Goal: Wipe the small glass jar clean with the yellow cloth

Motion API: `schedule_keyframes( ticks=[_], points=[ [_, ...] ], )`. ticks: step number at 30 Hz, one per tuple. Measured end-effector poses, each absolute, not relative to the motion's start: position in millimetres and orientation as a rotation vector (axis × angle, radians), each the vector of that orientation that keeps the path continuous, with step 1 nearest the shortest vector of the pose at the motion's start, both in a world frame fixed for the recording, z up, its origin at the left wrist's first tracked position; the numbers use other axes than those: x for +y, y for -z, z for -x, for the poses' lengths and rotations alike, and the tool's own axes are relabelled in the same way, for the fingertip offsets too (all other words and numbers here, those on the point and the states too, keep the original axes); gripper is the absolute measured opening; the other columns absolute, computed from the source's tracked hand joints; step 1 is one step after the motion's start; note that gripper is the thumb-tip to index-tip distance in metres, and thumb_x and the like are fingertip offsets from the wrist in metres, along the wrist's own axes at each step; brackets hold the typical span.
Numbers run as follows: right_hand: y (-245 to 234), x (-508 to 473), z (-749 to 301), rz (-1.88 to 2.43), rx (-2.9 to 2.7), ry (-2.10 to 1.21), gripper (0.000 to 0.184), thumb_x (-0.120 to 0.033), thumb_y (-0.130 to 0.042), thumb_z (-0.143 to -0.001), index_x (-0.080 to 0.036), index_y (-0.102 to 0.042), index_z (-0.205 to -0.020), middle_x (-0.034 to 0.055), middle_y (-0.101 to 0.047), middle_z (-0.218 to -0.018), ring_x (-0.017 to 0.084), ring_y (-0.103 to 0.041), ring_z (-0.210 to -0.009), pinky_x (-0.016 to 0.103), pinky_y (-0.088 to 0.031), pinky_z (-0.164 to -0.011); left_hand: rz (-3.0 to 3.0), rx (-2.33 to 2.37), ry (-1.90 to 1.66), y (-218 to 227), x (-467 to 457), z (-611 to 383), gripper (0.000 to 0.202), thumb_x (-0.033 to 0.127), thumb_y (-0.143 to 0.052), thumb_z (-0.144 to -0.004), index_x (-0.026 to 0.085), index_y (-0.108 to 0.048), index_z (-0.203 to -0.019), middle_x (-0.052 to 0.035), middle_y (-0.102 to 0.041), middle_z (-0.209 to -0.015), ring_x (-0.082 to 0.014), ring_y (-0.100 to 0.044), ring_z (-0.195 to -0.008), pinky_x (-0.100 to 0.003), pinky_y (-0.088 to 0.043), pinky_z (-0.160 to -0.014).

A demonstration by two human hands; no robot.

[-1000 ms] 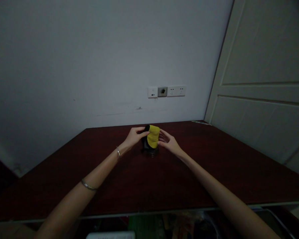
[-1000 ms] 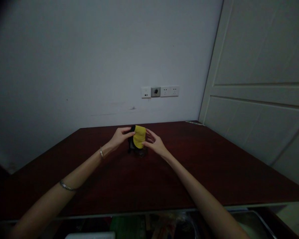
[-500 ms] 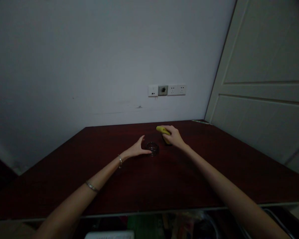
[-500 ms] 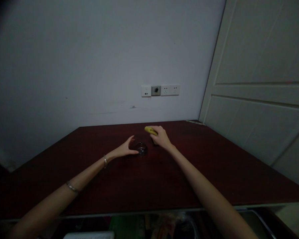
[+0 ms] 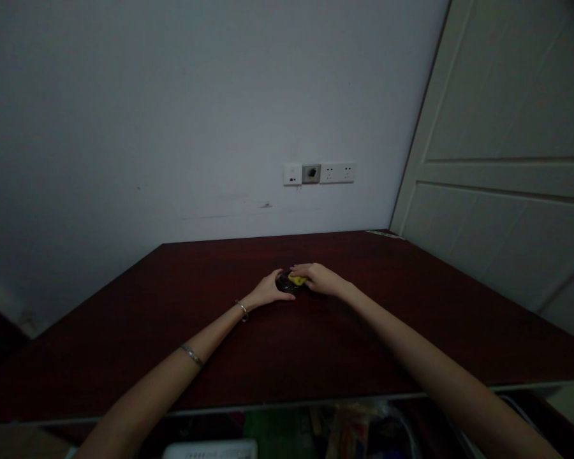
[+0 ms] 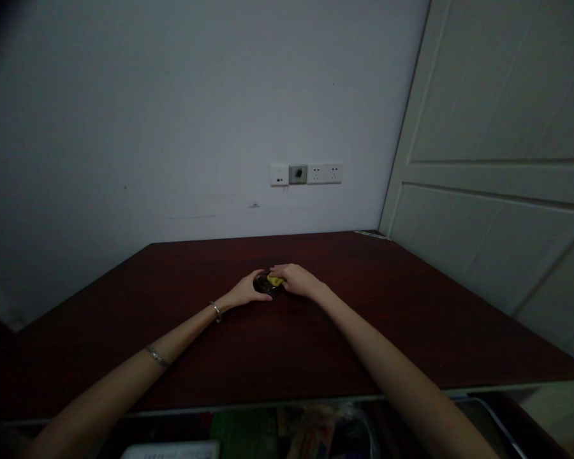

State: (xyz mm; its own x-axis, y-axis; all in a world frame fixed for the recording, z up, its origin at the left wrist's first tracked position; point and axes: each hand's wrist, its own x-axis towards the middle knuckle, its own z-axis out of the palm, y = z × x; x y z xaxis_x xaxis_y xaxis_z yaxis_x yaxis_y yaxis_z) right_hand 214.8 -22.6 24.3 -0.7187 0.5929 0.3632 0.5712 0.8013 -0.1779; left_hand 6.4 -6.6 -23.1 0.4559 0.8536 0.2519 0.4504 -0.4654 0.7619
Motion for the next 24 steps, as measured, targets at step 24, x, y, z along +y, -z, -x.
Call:
schedule_keyframes(
  ticks=[24],
  points=[
    [-29, -97, -127, 1.672, -2.292, 0.170, 0.034, -0.006, -0.047, -0.075, -0.004, -0.058, -0.107, 0.0219, -0.065, -0.099, 0.026, -0.065, -0.087, 0.032, -0.049, -0.072, -2.312, 1.245, -0.817, 26, -5, -14, 0.031, 0.021, -0.054, -0.074, 0.016, -0.059, -0.104, -0.0084, -0.067, -0.102, -0.0203, -0.062, -0.093, -0.027, -0.046, -0.082]
  ],
)
